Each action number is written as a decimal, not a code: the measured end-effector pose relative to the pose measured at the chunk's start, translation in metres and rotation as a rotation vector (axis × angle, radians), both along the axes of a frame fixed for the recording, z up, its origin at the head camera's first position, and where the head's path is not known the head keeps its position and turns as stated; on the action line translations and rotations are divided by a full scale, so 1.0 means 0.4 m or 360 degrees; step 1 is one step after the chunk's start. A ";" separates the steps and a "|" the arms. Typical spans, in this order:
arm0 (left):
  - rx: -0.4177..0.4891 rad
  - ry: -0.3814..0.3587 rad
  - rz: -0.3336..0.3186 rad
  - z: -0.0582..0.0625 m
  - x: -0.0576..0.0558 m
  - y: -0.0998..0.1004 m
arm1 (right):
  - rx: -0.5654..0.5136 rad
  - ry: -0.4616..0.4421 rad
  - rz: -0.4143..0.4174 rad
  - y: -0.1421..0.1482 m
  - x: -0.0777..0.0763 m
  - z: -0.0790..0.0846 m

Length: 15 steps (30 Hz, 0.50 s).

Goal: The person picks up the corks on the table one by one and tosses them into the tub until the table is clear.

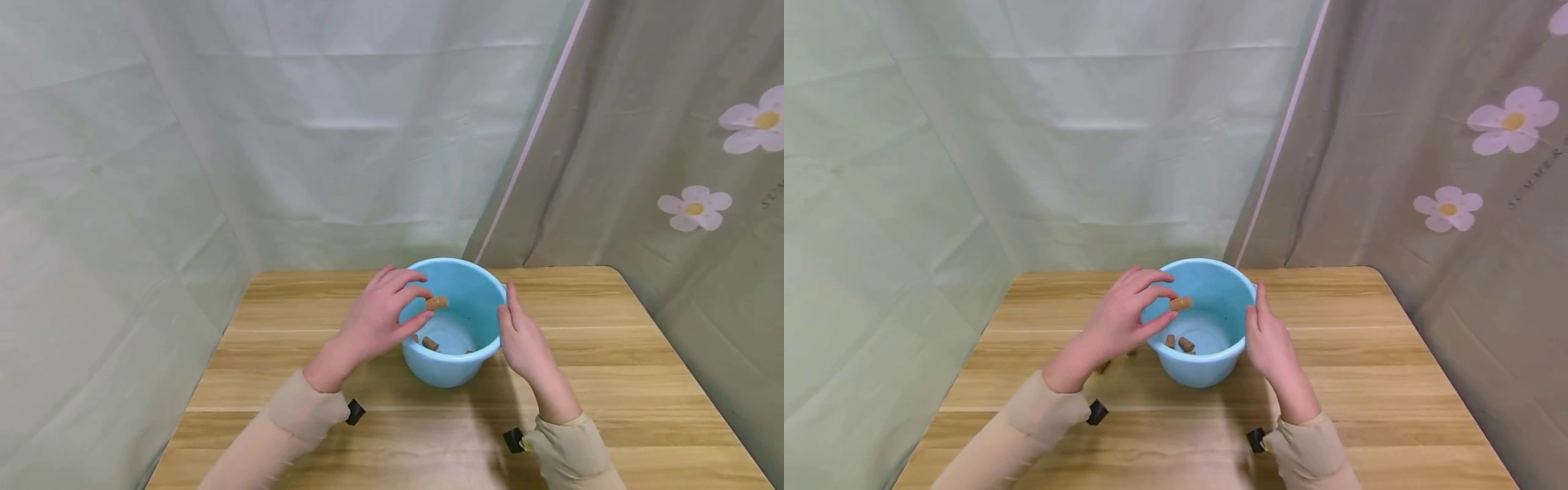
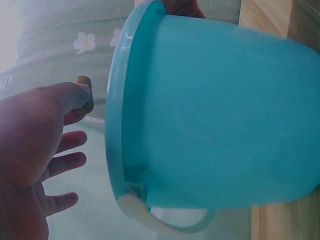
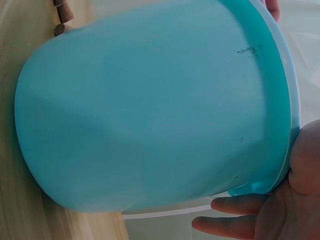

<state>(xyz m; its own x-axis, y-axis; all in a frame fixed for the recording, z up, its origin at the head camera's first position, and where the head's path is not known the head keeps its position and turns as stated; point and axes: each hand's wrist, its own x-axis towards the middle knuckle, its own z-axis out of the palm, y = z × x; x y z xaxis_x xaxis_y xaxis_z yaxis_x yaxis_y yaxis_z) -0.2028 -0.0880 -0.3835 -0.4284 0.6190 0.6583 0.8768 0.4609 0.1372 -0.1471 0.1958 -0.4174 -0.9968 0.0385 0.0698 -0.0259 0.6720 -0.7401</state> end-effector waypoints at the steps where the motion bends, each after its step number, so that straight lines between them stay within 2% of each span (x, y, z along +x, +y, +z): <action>1: -0.0014 -0.0010 0.0004 -0.001 -0.001 0.005 | -0.0002 0.0001 0.0000 0.000 0.000 0.000; 15: -0.0184 -0.0190 0.0060 0.007 -0.004 0.066 | -0.0001 0.0033 -0.0002 0.002 -0.002 -0.005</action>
